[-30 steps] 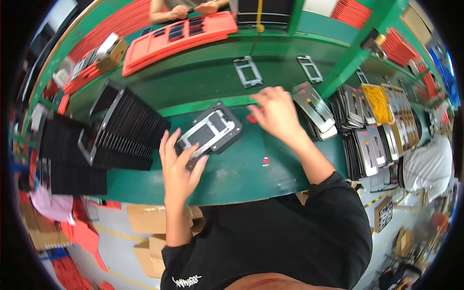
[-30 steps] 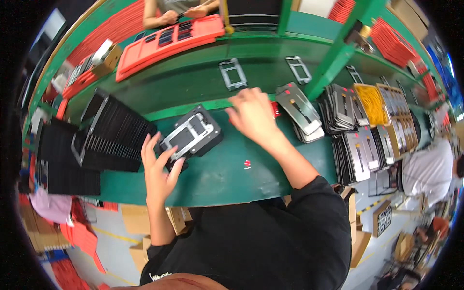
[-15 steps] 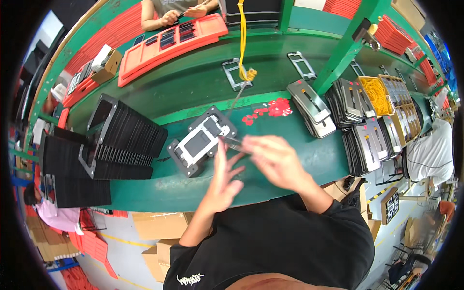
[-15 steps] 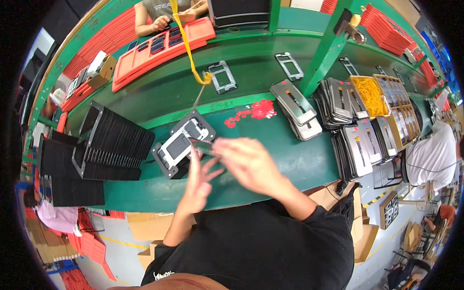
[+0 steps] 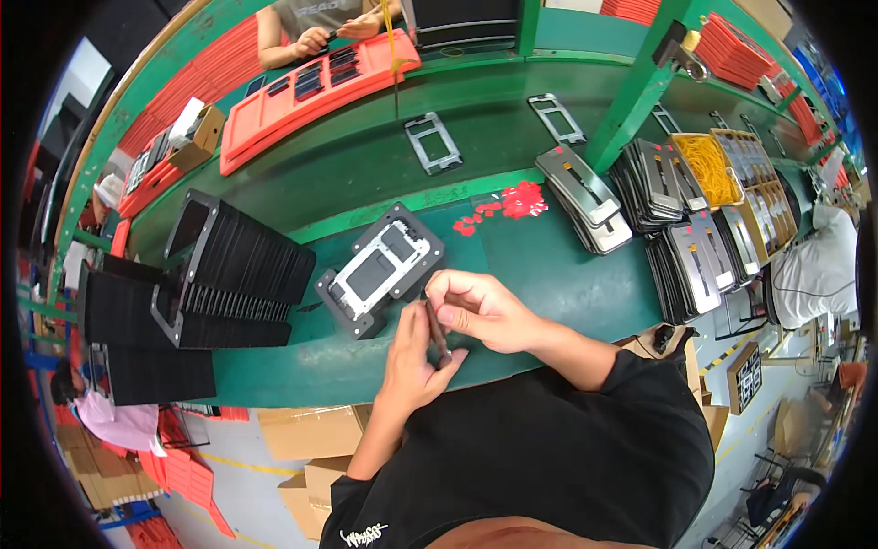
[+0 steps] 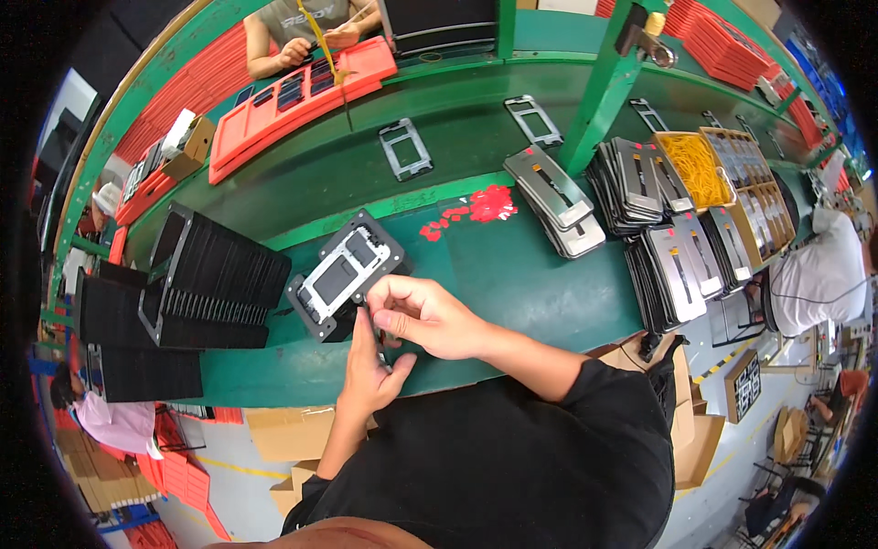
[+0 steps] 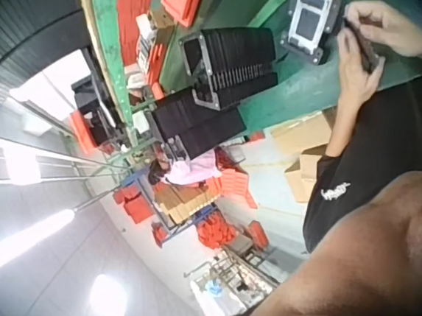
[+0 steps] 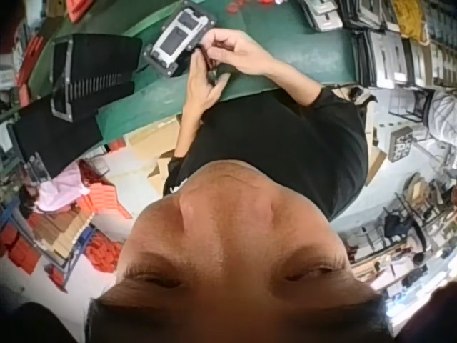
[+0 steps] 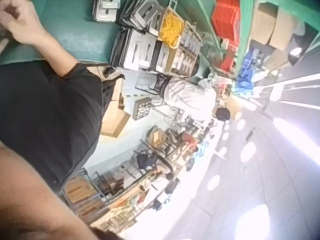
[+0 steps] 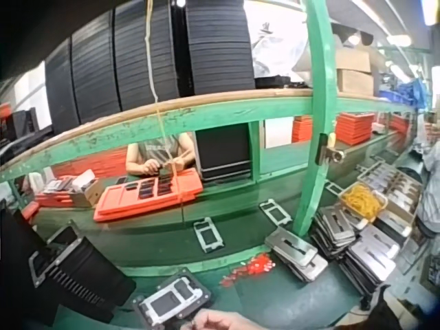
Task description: Assembling electronic screen components into frames and packing them into boxes on a factory production line.
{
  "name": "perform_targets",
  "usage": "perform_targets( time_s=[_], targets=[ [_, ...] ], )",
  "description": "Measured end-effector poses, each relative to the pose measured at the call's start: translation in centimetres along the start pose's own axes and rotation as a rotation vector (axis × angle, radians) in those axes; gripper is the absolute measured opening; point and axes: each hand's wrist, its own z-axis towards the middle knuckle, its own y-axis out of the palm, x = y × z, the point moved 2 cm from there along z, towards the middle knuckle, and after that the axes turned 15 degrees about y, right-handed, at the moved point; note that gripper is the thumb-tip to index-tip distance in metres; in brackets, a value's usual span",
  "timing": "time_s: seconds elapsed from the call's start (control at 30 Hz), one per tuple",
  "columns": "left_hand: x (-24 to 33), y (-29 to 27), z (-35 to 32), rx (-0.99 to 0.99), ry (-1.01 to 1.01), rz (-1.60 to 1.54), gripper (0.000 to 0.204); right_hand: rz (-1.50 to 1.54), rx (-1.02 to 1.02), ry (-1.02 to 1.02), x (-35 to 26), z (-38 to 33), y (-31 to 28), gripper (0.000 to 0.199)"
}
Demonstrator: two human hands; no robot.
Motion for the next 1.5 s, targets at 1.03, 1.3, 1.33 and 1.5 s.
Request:
perform_targets(
  time_s=[1.03, 1.3, 1.33, 1.5],
  targets=[
    [-0.6, -9.2, 2.2, 0.299, -0.120, -0.301, 0.067, -0.742, -0.288, 0.320, -4.5, 8.9, -4.2, 0.023],
    [-2.6, -9.6, 5.1, 0.094, -0.055, 0.519, 0.077, -0.664, 0.139, 0.030, -2.5, 12.0, -10.6, 0.019],
    [-3.2, -9.3, 5.3, 0.106, -0.049, 0.528, 0.078, -0.679, 0.156, -0.003, -2.6, 12.3, -10.7, 0.020],
    [-3.9, -8.4, 5.9, 0.073, -0.026, 0.578, 0.081, -0.784, 0.233, 0.049, -3.3, 11.4, -10.5, 0.025]
  ],
)
